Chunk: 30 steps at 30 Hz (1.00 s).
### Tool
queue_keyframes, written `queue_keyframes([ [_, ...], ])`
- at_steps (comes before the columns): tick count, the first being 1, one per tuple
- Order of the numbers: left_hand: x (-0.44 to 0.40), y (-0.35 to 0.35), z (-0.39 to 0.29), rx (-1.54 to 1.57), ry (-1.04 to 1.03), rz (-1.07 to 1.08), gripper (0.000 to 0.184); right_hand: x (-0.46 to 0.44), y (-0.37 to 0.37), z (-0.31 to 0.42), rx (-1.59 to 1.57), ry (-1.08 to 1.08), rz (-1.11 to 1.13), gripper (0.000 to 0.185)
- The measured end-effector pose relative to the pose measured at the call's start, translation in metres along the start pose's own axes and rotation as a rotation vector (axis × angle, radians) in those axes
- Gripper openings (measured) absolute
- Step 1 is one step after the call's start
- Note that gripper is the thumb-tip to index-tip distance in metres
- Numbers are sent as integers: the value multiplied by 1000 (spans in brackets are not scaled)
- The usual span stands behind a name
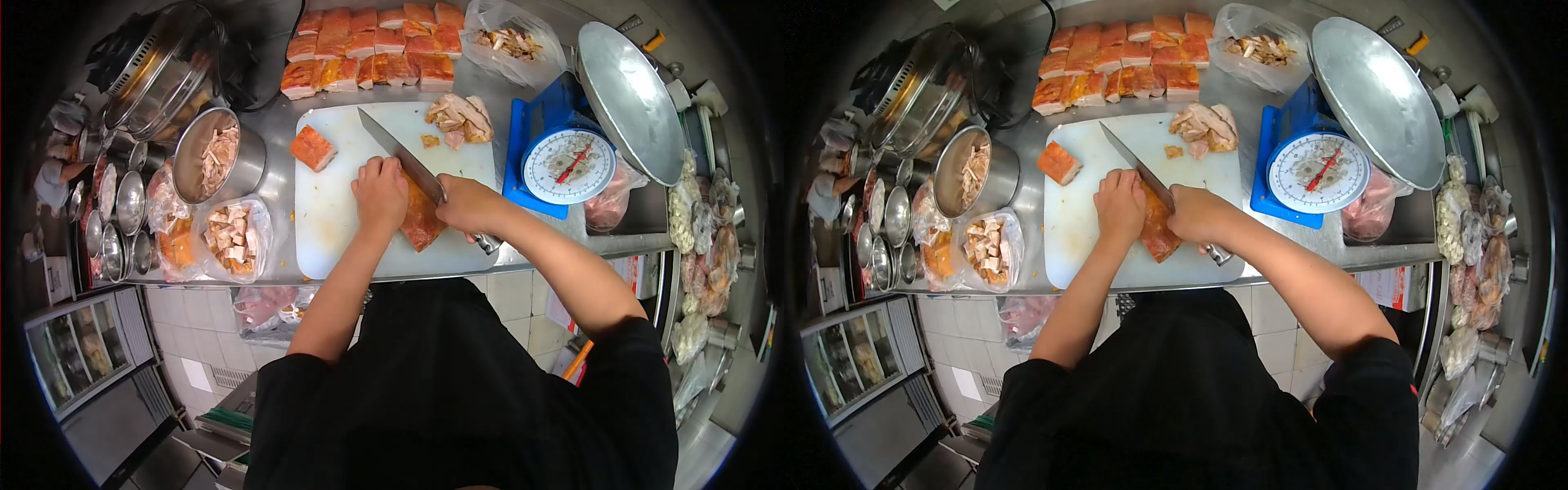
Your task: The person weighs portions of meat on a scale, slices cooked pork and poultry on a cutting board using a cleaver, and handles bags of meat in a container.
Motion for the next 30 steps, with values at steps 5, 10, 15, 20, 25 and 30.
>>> queue_keyframes([
  [5, 2, 3, -5, 10, 14, -19, 21, 41, 11, 1, -72, -93, 113, 33],
  [10, 4, -3, -5, -16, -24, -38, 21, -6, 1, -1, -46, 15, -5, 29],
  [15, 3, 3, -4, -14, 4, -19, 21, 3, 10, 2, -72, -82, 88, 35],
  [20, -1, 4, -1, -6, -16, -57, 20, 10, -33, -72, 170, 506, -365, 22],
  [25, 8, 3, -5, 8, -10, -69, 21, -5, -19, 1, -101, -111, 4, 27],
  [30, 7, 4, -3, 6, -12, -53, 21, 44, -4, 4, -25, -158, 64, 26],
])
Point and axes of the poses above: each hand's wrist, its own x-axis away from the middle knuckle, its own y-axis out of the back of the hand, z = x × y, the point moved 2 cm from there along -x, towards the middle knuckle, and after that the axes turned 3 degrees about x, right-handed, at the moved point
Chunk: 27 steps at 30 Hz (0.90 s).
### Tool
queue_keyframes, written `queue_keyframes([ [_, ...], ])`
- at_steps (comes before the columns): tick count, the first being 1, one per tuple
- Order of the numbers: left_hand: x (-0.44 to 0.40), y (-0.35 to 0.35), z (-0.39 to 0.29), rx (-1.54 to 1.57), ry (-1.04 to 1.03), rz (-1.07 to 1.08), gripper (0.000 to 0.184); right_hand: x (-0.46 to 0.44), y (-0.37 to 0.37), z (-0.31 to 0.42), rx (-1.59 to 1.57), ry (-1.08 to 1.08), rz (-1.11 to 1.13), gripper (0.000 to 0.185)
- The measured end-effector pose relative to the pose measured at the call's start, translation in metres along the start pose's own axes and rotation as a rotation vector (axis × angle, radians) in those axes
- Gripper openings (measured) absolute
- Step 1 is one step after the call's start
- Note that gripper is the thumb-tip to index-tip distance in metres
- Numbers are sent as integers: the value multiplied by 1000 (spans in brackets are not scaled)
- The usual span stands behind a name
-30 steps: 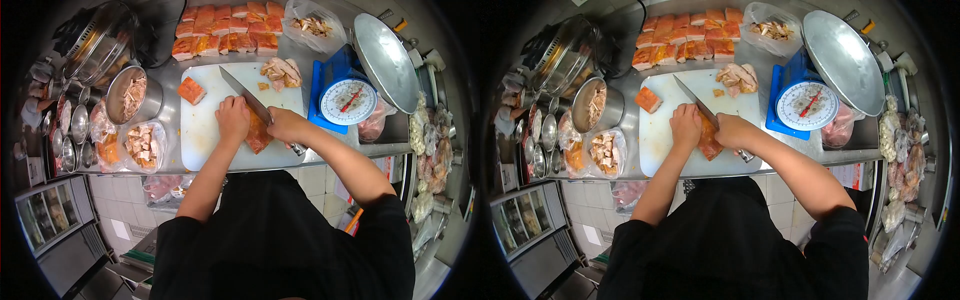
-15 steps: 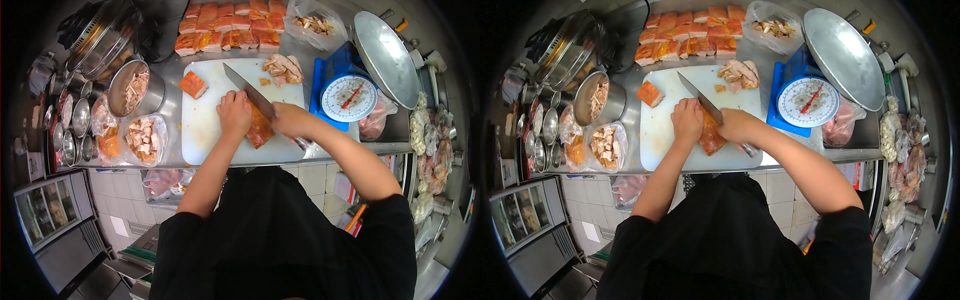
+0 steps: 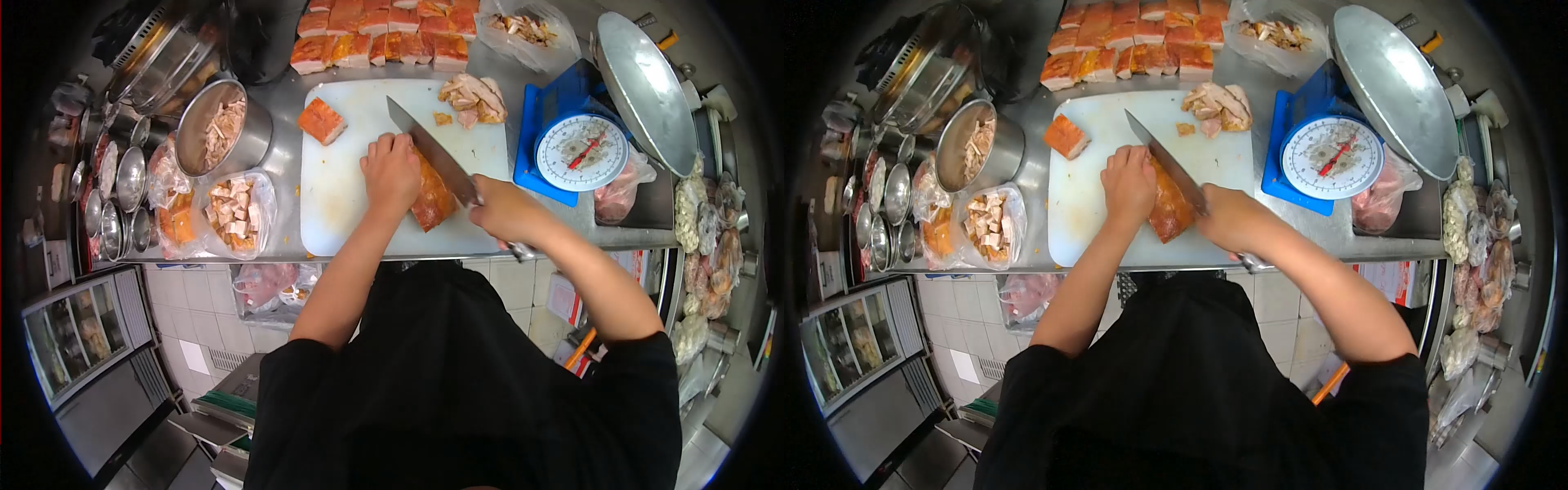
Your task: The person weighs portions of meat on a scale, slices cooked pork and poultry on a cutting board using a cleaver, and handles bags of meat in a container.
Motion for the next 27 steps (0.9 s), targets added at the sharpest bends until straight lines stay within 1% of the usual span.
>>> queue_keyframes([
  [2, -1, -3, 1, -3, -2, -5, 21, 20, 4, -11, -22, -17, -4, 25],
  [4, 1, -4, 2, -17, -4, -11, 21, 35, 2, -13, -49, -67, 51, 27],
  [7, -2, -3, 2, -2, 4, 9, 21, 39, -5, -18, -69, -94, 87, 32],
  [8, -3, -4, 1, -10, 7, -2, 21, 23, -13, -21, -72, -96, 84, 32],
  [10, -3, -4, -3, -18, 4, -15, 21, -19, -34, -23, -59, 14, -84, 30],
  [13, 3, -2, 2, -16, 19, 29, 21, -21, -36, -22, -115, -6, -68, 29],
  [15, -2, -3, 0, -31, 33, 18, 21, -1, -25, -22, -66, -29, -46, 29],
  [17, -1, -4, 0, -19, 23, 28, 21, 25, -24, -36, 19, 13, 23, 31],
  [18, -2, -4, 1, -9, 21, 25, 21, 7, -42, -50, 24, 13, 23, 31],
  [19, -1, -5, 1, -7, 15, 30, 21, -25, -74, -75, 75, 107, -173, 33],
  [20, -1, -5, 2, -9, 26, 34, 20, -41, -88, -86, 129, 201, -374, 35],
  [21, -1, -6, 2, -12, 41, 30, 20, -36, -74, -71, 132, 204, -383, 35],
  [23, 2, -6, 3, -20, 32, 46, 21, -25, -52, -54, -169, -18, -93, 35],
  [24, -4, -5, 2, -23, 30, 41, 21, -30, -50, -66, -228, 21, -93, 33],
  [25, -6, -4, 0, -20, 17, 25, 21, -27, -44, -76, -222, 31, -110, 33],
  [27, -4, 4, 1, 3, 111, 156, 27, -25, -35, -91, -228, 51, -55, 31],
])
Point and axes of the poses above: each hand's wrist, its own x-axis away from the middle knuckle, its own y-axis out of the back of the hand, z = x × y, the point moved 2 cm from there along -x, towards the middle knuckle, and after that the axes turned 3 degrees about x, right-handed, at the moved point
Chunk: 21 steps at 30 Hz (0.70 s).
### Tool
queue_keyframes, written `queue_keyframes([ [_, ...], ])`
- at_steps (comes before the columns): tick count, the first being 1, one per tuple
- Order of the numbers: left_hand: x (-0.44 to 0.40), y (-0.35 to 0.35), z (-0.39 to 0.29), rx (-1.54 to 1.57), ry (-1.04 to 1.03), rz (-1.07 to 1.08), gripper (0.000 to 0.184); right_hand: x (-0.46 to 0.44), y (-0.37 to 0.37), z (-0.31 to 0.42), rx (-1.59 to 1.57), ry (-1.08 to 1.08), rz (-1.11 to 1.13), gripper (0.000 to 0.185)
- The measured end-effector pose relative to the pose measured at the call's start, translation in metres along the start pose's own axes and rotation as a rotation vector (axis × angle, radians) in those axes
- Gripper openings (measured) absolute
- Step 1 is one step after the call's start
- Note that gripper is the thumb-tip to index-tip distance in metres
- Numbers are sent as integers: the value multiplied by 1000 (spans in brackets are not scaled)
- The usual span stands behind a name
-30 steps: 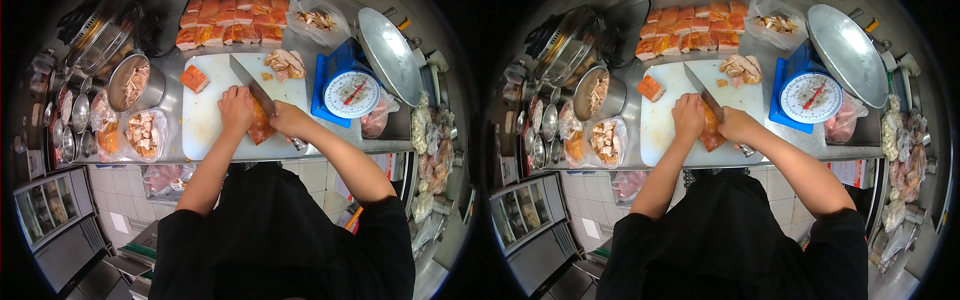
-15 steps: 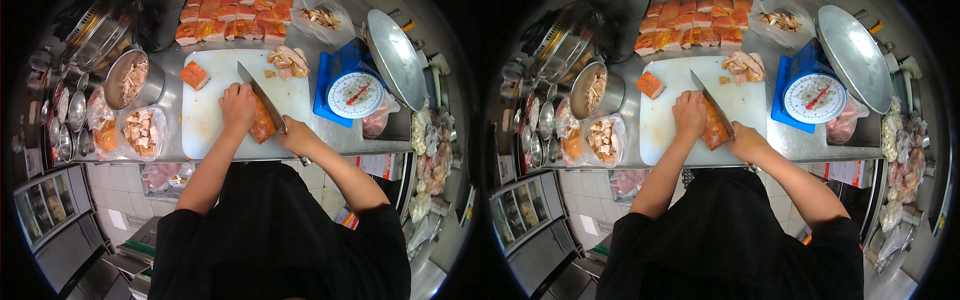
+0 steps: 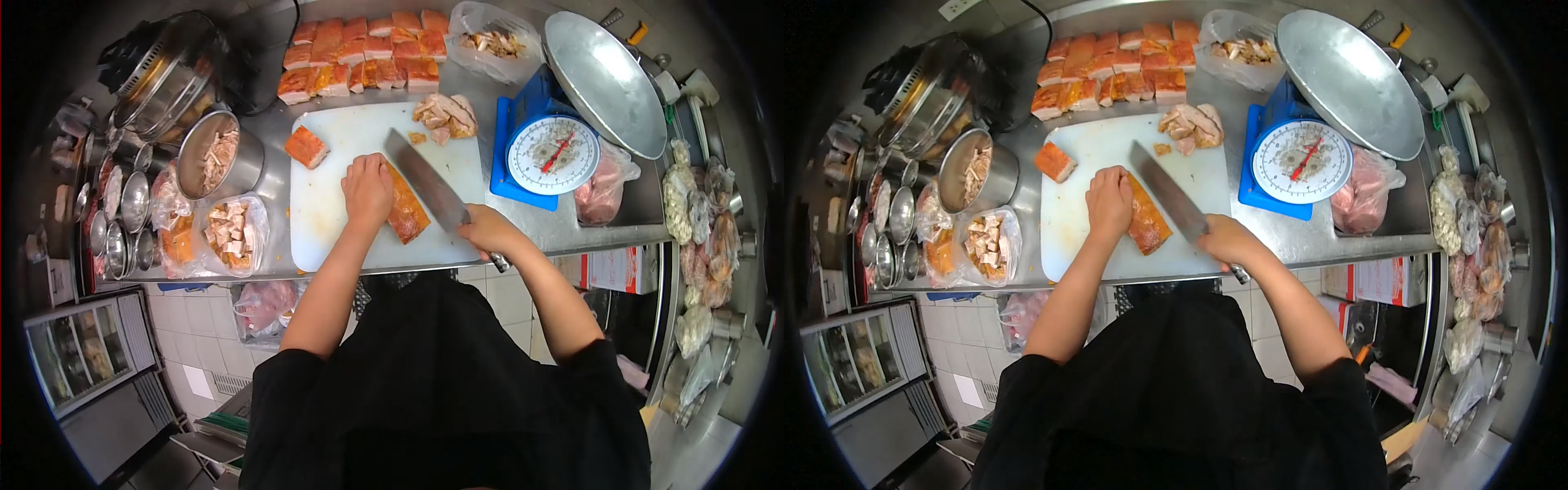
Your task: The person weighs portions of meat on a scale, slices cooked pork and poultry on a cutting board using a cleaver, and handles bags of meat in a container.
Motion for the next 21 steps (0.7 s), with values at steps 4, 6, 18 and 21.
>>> queue_keyframes([
  [4, 8, 3, -8, 57, -18, -79, 40, 0, 13, -28, -63, -29, -118, 30],
  [6, 20, 8, -25, -165, -155, -167, 67, 7, 12, -18, 2, -29, -149, 32],
  [18, 48, 75, 25, 35, 185, 216, 101, 50, -18, -50, 96, 34, -382, 42],
  [21, 35, 87, 63, 576, 257, 298, 90, 49, -21, -53, 57, 39, -405, 42],
])
Point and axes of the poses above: each hand's wrist, its own x-axis away from the middle knuckle, its own y-axis out of the back of the hand, z = x × y, the point moved 2 cm from there along -x, towards the middle knuckle, and after that the axes turned 3 degrees about x, right-handed, at the moved point
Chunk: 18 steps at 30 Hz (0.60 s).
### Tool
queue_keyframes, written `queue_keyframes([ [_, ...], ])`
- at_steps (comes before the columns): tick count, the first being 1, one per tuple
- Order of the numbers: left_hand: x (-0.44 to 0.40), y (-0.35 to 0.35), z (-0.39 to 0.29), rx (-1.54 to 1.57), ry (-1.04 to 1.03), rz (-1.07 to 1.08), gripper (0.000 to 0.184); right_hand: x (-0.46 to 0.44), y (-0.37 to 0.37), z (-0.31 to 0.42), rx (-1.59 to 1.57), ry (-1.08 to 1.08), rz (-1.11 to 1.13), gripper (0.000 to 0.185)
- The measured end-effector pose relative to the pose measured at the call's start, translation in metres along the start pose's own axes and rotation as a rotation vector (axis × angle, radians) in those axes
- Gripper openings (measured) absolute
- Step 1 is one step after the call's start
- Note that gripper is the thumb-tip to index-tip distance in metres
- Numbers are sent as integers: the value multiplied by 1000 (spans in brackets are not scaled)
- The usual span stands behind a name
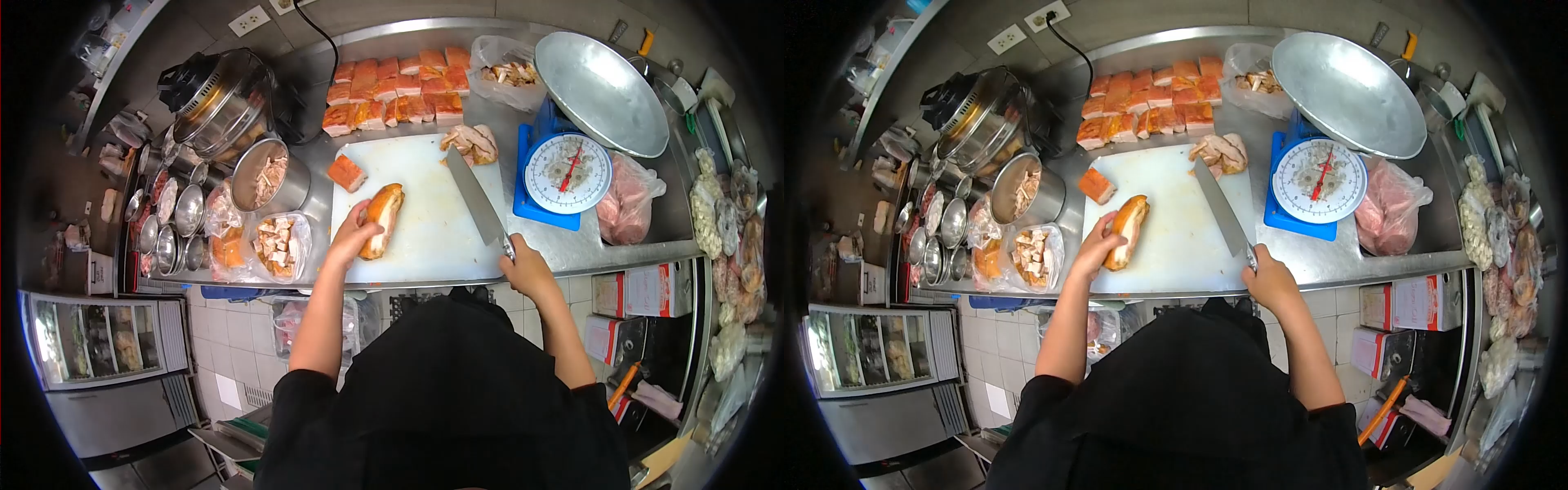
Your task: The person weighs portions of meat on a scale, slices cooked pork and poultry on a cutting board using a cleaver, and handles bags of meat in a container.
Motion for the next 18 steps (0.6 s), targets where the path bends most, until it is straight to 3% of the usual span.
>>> queue_keyframes([
  [1, 0, 2, 1, 341, 208, 139, 87, 0, -3, -1, 11, 13, -18, 41],
  [6, 9, 5, -7, 479, 90, 273, 91, 2, -4, 5, 57, 6, -25, 42],
  [11, 26, 0, -52, 186, -278, 324, 106, 4, -10, 0, 92, 40, -119, 41],
  [16, 31, -1, -80, -115, -409, 275, 99, 6, -11, 2, 77, 20, -111, 40],
  [18, 26, -6, -82, -520, -489, 191, 93, 6, -12, 1, 87, 26, -118, 41],
])
Point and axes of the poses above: each hand's wrist, its own x-axis away from the middle knuckle, its own y-axis out of the back of the hand, z = x × y, the point moved 2 cm from there along -x, towards the middle knuckle, and after that the axes turned 3 degrees about x, right-handed, at the moved point
